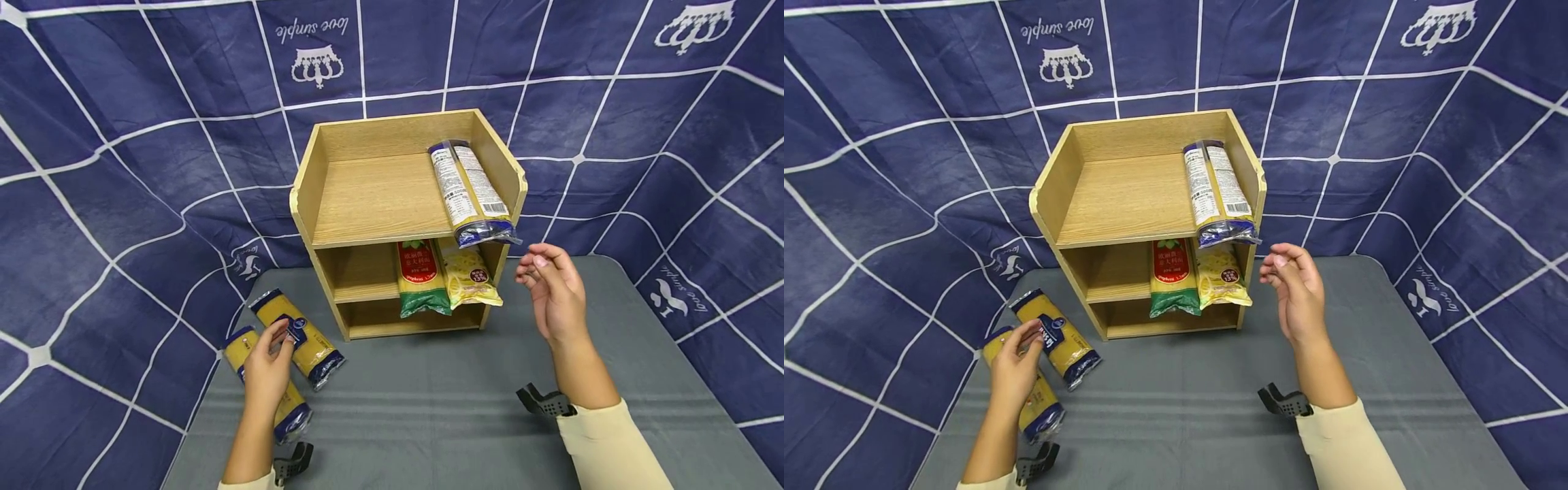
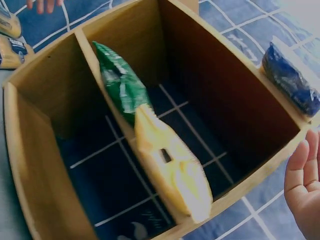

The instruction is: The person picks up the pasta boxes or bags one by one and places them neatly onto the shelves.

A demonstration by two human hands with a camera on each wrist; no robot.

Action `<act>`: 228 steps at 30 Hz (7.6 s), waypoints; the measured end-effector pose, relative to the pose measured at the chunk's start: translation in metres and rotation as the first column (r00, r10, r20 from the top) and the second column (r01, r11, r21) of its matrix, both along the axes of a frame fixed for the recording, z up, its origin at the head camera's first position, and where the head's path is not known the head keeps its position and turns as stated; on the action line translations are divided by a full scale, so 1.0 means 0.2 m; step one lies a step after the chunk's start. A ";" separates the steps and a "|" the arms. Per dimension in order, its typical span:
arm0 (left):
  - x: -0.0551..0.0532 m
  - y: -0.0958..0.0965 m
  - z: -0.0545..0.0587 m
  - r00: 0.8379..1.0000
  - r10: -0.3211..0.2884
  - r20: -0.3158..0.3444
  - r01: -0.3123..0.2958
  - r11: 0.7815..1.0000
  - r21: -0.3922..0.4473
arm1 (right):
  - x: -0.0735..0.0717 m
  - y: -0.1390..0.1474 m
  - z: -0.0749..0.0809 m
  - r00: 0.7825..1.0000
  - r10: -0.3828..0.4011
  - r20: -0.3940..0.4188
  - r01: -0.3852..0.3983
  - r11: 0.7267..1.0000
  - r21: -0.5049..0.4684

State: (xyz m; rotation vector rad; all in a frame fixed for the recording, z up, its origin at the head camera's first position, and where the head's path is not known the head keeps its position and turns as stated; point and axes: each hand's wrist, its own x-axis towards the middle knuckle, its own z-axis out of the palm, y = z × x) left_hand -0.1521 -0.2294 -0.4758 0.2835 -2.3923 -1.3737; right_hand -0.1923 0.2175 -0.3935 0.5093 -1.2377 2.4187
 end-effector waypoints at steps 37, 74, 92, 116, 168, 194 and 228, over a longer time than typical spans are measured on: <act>0.27 -0.20 -0.32 0.965 0.229 0.128 -0.198 0.956 -0.219 | -0.29 -0.05 0.39 0.974 -0.211 -0.087 0.228 0.907 0.354; 0.27 -0.28 -0.35 0.901 0.118 0.417 -0.070 0.989 -0.130 | -0.41 -0.02 0.43 0.994 -0.083 0.072 0.039 0.882 0.470; 0.28 -0.26 -0.32 0.894 0.026 0.448 -0.116 0.978 0.174 | -0.41 -0.02 0.43 0.994 -0.090 0.064 0.049 0.878 0.476; 0.33 -0.33 -0.39 0.934 -0.234 0.272 -0.026 0.712 0.701 | -0.41 -0.03 0.43 0.993 -0.090 0.071 0.045 0.876 0.481; 0.38 -0.11 0.04 0.973 -0.159 -0.165 0.229 0.655 0.720 | -0.40 -0.01 0.43 0.995 -0.069 0.078 0.023 0.876 0.483; 0.33 0.02 0.24 0.905 -0.218 -0.365 0.420 0.593 0.687 | -0.40 -0.01 0.43 0.995 -0.063 0.071 0.021 0.878 0.478; 0.22 0.24 0.42 0.840 -0.343 -0.421 0.542 0.573 0.614 | -0.41 0.01 0.42 0.997 -0.054 0.057 0.020 0.880 0.475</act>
